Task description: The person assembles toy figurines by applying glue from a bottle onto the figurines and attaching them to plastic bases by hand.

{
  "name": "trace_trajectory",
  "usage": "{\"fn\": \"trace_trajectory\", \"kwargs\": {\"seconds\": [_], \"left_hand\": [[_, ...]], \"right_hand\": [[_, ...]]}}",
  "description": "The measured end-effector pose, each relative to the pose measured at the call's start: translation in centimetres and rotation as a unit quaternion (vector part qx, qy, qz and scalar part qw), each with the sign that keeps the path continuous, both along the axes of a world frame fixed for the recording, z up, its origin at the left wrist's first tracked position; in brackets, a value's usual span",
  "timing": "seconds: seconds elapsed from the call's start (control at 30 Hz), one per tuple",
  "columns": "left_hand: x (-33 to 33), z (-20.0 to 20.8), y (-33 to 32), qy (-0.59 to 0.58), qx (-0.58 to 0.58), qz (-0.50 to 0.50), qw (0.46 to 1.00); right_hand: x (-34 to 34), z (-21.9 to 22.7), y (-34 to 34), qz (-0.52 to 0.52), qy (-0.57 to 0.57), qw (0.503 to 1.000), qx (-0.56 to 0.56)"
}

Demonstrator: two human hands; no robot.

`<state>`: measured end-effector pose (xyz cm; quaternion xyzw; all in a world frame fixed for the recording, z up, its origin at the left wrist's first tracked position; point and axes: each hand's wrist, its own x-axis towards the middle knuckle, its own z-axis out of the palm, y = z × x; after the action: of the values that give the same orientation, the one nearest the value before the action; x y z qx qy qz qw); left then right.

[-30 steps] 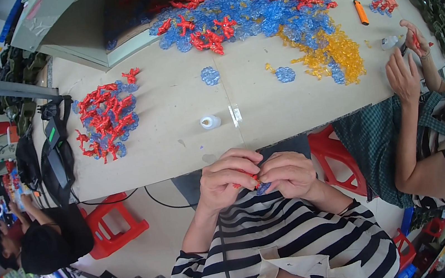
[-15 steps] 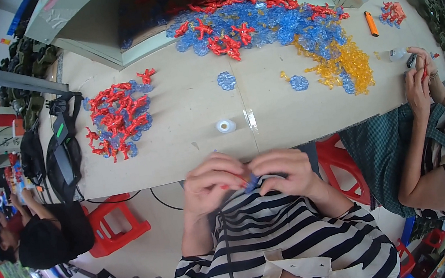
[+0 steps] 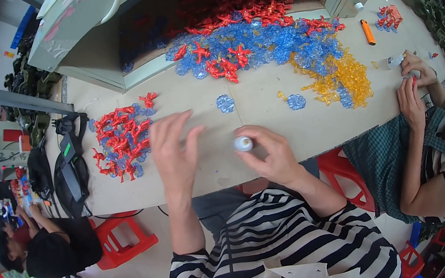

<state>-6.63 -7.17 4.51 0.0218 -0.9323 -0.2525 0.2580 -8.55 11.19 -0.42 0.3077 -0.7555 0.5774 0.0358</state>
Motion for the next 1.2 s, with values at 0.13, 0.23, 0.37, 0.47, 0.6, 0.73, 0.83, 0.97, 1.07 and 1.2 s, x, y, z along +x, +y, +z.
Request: {"fn": "trace_trajectory", "kwargs": {"seconds": [0.13, 0.23, 0.37, 0.47, 0.6, 0.73, 0.83, 0.97, 1.07, 1.2], "left_hand": [[-7.1, -1.1, 3.0, -0.050, 0.095, -0.022, 0.994], [-10.0, -2.0, 3.6, -0.028, 0.068, -0.021, 0.997], [-9.0, -2.4, 4.5, -0.113, 0.116, -0.046, 0.986], [-6.1, -2.1, 5.1, -0.181, 0.160, -0.060, 0.969], [-4.0, -1.7, 5.5, -0.201, 0.118, -0.092, 0.968], [-2.6, -1.5, 4.7, -0.139, 0.077, -0.031, 0.987], [-1.6, -2.2, 5.4, -0.168, 0.062, -0.034, 0.983], [-1.7, -2.7, 8.5, -0.190, 0.167, -0.072, 0.965], [-3.7, -1.7, 8.5, -0.148, 0.124, -0.088, 0.977], [-6.9, -2.7, 7.0, -0.067, -0.014, -0.194, 0.979]], "right_hand": [[-0.1, 0.7, 1.9, -0.036, -0.134, 0.989, -0.056], [-0.4, 0.6, 2.8, -0.036, -0.128, 0.991, -0.036], [-0.5, 0.2, 3.9, -0.050, -0.109, 0.993, -0.023], [-0.4, 0.1, 4.3, -0.045, -0.126, 0.991, -0.032], [-0.4, 0.1, 4.5, -0.046, -0.120, 0.991, -0.034], [-0.2, -0.3, 5.0, -0.076, -0.152, 0.984, -0.047], [-0.1, -0.1, 5.5, -0.091, -0.148, 0.983, -0.052], [-0.3, 0.0, 6.2, -0.101, -0.131, 0.983, -0.084], [-0.2, 0.0, 7.0, -0.110, -0.131, 0.980, -0.101], [0.0, 0.4, 7.2, -0.114, -0.145, 0.979, -0.081]]}}
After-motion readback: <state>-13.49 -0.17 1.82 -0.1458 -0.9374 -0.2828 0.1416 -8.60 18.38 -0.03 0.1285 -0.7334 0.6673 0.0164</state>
